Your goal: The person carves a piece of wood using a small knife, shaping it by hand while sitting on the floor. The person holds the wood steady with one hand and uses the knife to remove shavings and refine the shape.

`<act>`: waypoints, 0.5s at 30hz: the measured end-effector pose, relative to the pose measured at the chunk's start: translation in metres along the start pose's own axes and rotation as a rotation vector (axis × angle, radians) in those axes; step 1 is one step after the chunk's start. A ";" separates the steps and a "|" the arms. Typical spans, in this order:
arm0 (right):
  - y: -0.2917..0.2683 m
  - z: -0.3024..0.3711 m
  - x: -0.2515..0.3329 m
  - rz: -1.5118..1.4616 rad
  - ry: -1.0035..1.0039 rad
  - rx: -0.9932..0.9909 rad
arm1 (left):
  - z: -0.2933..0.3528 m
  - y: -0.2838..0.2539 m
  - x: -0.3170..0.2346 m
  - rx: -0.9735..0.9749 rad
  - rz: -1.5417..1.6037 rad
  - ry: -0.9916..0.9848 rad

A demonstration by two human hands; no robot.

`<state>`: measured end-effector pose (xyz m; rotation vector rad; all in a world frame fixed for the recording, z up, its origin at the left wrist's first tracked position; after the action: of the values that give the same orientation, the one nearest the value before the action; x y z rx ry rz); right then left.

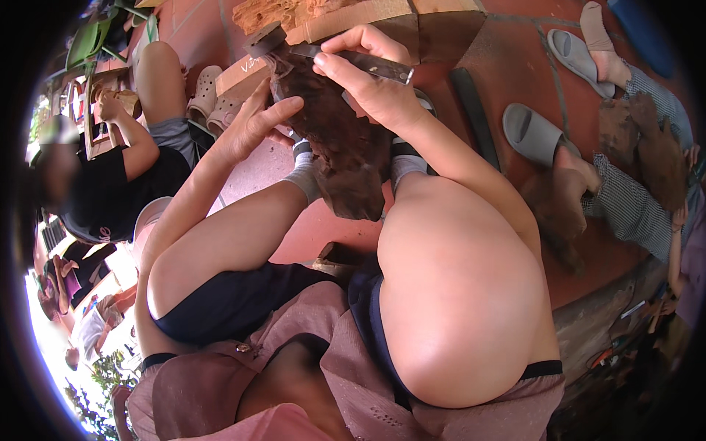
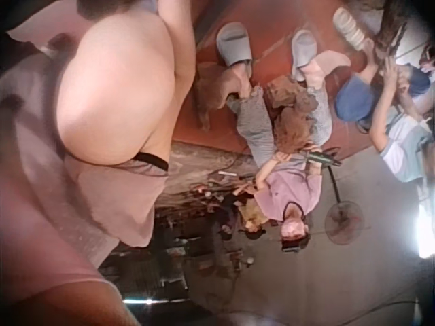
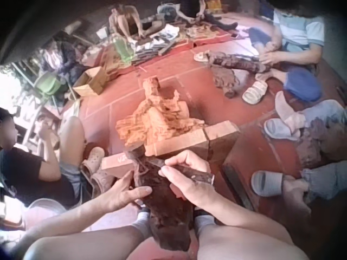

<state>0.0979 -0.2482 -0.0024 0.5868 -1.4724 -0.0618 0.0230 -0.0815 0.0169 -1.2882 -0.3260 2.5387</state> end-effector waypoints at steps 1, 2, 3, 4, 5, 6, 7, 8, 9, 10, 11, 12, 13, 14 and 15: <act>0.002 -0.003 0.001 -0.046 -0.029 -0.008 | -0.001 0.000 0.001 -0.017 0.021 0.002; 0.002 -0.006 -0.001 -0.043 0.018 0.008 | -0.001 0.001 -0.001 -0.022 0.020 0.010; 0.002 -0.008 -0.003 -0.052 -0.003 0.006 | -0.001 0.002 -0.004 -0.027 0.020 0.019; 0.004 -0.010 -0.004 -0.061 -0.023 0.004 | -0.001 0.003 -0.006 -0.032 0.020 0.027; 0.005 -0.012 -0.006 -0.071 -0.046 0.007 | -0.001 0.003 -0.005 -0.026 0.023 0.026; 0.000 -0.011 -0.007 -0.014 -0.055 0.002 | -0.001 0.003 -0.004 -0.019 0.026 0.026; -0.004 -0.009 -0.009 0.002 -0.026 -0.004 | -0.002 0.003 -0.003 -0.012 0.029 0.026; -0.006 -0.006 -0.011 0.017 0.007 -0.002 | -0.002 0.002 -0.001 -0.023 0.030 0.025; -0.007 -0.004 -0.013 0.032 0.039 -0.001 | -0.002 0.001 0.002 -0.033 0.031 0.024; -0.004 -0.006 -0.009 0.060 0.004 0.022 | -0.002 0.000 0.004 -0.044 0.033 0.023; -0.002 -0.008 -0.005 0.020 -0.015 0.016 | -0.002 0.001 0.002 -0.034 0.031 0.027; 0.002 -0.012 -0.002 -0.019 -0.035 0.011 | -0.002 0.002 -0.001 -0.025 0.030 0.030; 0.005 -0.015 -0.002 -0.058 -0.055 0.005 | -0.003 0.003 -0.003 -0.015 0.029 0.034; 0.007 -0.016 -0.007 -0.060 -0.103 0.016 | -0.003 0.002 -0.002 -0.018 0.024 0.034; 0.005 -0.014 -0.012 -0.023 -0.077 0.027 | -0.003 0.002 -0.002 -0.020 0.019 0.033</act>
<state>0.1079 -0.2350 -0.0113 0.6288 -1.5428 -0.0836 0.0264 -0.0835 0.0155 -1.3459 -0.3347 2.5332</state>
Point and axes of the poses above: each hand's wrist, its own z-axis away from the middle knuckle, its own y-axis out of the palm, x = y × z, the point moved 5 cm from there along -z, towards the middle knuckle, and after that the axes turned 5 degrees about -x, right-handed, at the moved point
